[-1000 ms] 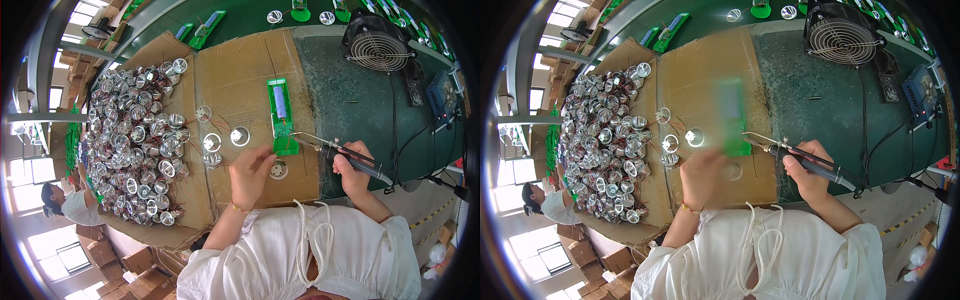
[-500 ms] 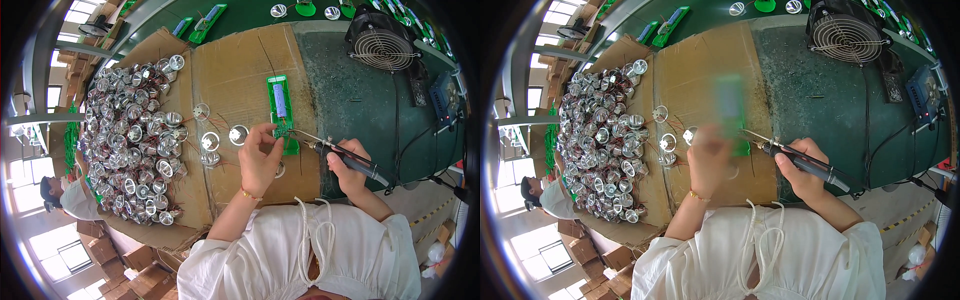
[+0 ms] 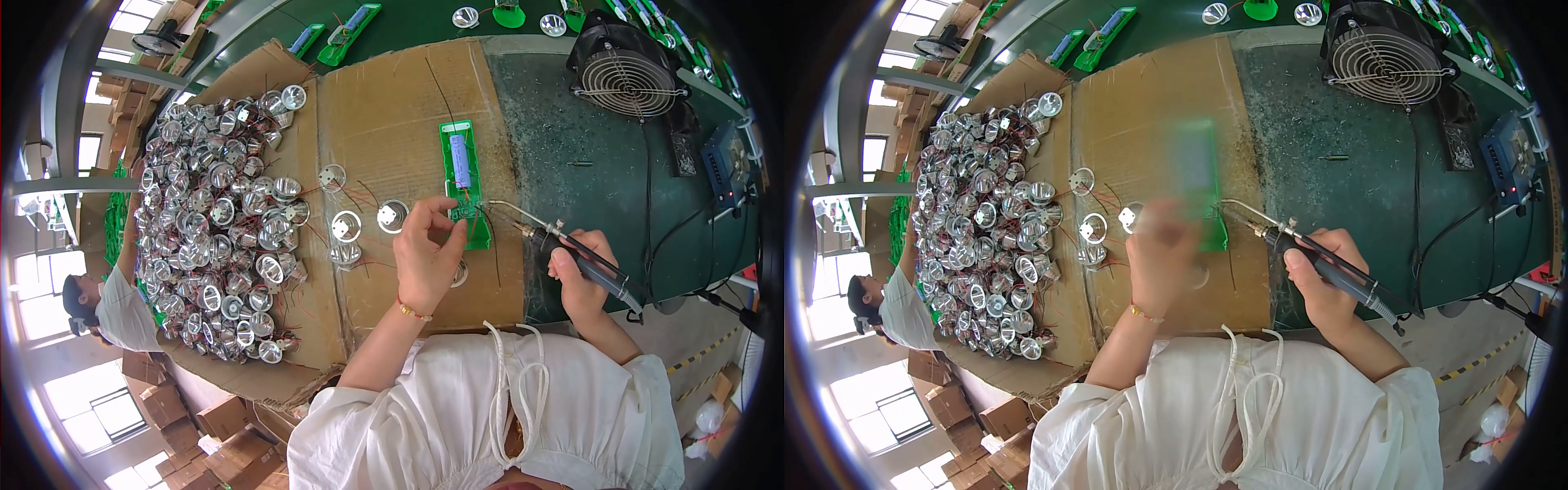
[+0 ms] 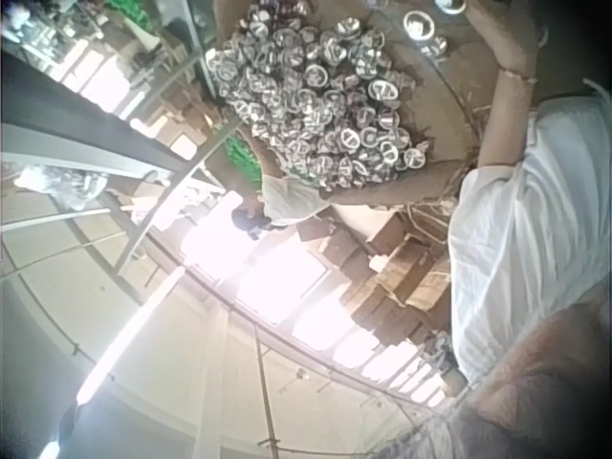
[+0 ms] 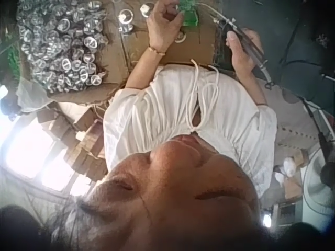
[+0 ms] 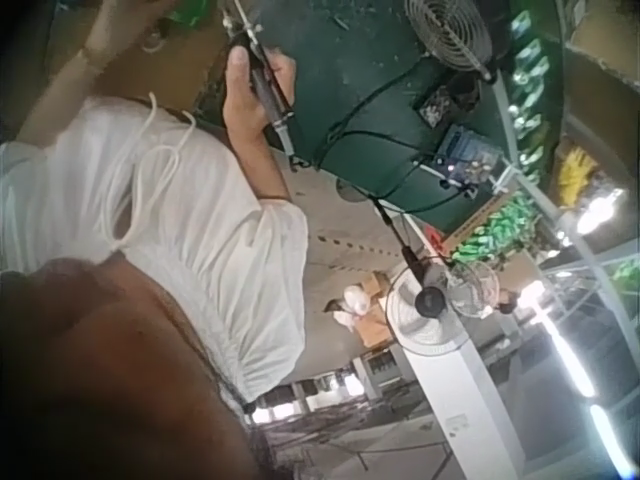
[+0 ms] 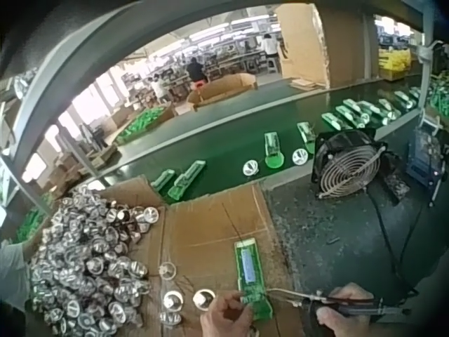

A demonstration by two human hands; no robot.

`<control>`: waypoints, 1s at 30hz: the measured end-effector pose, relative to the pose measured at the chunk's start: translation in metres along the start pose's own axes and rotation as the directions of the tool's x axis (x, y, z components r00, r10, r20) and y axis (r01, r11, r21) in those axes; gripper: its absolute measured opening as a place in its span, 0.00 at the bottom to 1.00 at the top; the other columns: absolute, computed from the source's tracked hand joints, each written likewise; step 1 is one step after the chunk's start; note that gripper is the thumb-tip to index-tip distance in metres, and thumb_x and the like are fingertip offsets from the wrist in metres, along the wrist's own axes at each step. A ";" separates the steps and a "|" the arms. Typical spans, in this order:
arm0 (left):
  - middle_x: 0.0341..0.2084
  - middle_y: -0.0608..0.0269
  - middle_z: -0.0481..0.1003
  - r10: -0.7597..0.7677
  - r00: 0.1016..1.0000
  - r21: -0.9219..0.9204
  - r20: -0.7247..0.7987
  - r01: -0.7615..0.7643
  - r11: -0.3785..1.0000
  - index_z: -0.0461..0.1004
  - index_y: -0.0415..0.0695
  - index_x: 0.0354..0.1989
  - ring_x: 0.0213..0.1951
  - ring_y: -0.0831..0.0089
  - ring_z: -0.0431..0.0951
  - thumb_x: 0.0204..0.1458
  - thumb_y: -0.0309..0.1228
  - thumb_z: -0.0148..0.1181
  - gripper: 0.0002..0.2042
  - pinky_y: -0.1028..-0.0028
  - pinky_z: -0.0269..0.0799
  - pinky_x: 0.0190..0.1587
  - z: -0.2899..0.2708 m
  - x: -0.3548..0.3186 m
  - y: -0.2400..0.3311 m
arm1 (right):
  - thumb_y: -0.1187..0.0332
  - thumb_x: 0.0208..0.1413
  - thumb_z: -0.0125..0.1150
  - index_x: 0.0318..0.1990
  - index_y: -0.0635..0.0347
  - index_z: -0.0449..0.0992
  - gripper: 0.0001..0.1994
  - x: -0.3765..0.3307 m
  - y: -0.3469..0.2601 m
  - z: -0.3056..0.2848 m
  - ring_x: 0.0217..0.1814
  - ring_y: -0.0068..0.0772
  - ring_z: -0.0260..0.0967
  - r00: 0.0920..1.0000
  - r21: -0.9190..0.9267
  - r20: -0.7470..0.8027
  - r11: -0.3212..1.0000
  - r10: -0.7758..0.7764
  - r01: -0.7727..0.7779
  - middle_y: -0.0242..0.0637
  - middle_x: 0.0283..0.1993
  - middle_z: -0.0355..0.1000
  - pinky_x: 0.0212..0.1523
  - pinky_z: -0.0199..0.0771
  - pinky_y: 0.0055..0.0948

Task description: Soldering wires and components onto circuit boards for portable lights.

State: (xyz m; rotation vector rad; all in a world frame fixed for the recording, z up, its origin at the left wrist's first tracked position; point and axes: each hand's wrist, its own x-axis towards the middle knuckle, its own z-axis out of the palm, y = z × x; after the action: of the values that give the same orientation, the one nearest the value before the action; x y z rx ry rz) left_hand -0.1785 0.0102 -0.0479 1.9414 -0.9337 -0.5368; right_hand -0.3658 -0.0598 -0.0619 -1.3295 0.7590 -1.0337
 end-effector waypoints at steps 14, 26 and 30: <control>0.11 0.53 0.71 -0.108 0.953 0.145 0.283 0.069 0.987 0.73 0.38 0.19 0.18 0.62 0.75 0.42 0.27 0.56 0.06 0.71 0.70 0.22 -0.009 0.036 0.008 | 0.74 0.49 0.59 0.32 0.66 0.66 0.08 0.019 0.014 -0.024 0.21 0.18 0.64 0.983 -0.022 -0.173 0.998 0.056 -0.061 0.35 0.24 0.66 0.20 0.64 0.16; 0.45 0.48 0.70 0.349 0.908 0.746 -0.232 -0.064 0.663 0.68 0.43 0.45 0.50 0.56 0.68 0.34 0.45 0.65 0.29 0.63 0.66 0.48 -0.030 0.323 0.002 | 0.78 0.47 0.59 0.29 0.62 0.65 0.08 0.023 0.012 -0.016 0.21 0.16 0.61 0.976 0.007 -0.128 0.985 0.173 -0.174 0.31 0.24 0.65 0.21 0.62 0.16; 0.39 0.52 0.74 0.038 0.997 0.858 0.064 -0.075 0.509 0.72 0.46 0.41 0.44 0.58 0.73 0.31 0.44 0.64 0.25 0.65 0.67 0.48 -0.062 0.325 -0.010 | 0.77 0.47 0.60 0.30 0.62 0.65 0.08 0.023 0.016 -0.018 0.22 0.15 0.62 0.976 0.035 -0.112 0.982 0.189 -0.186 0.31 0.25 0.66 0.22 0.63 0.16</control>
State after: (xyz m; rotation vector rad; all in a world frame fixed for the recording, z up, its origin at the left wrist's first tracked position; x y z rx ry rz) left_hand 0.0697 -0.2080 -0.0264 2.7785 -1.4709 -0.0058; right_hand -0.3707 -0.0893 -0.0769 -1.1605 0.9374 -0.9707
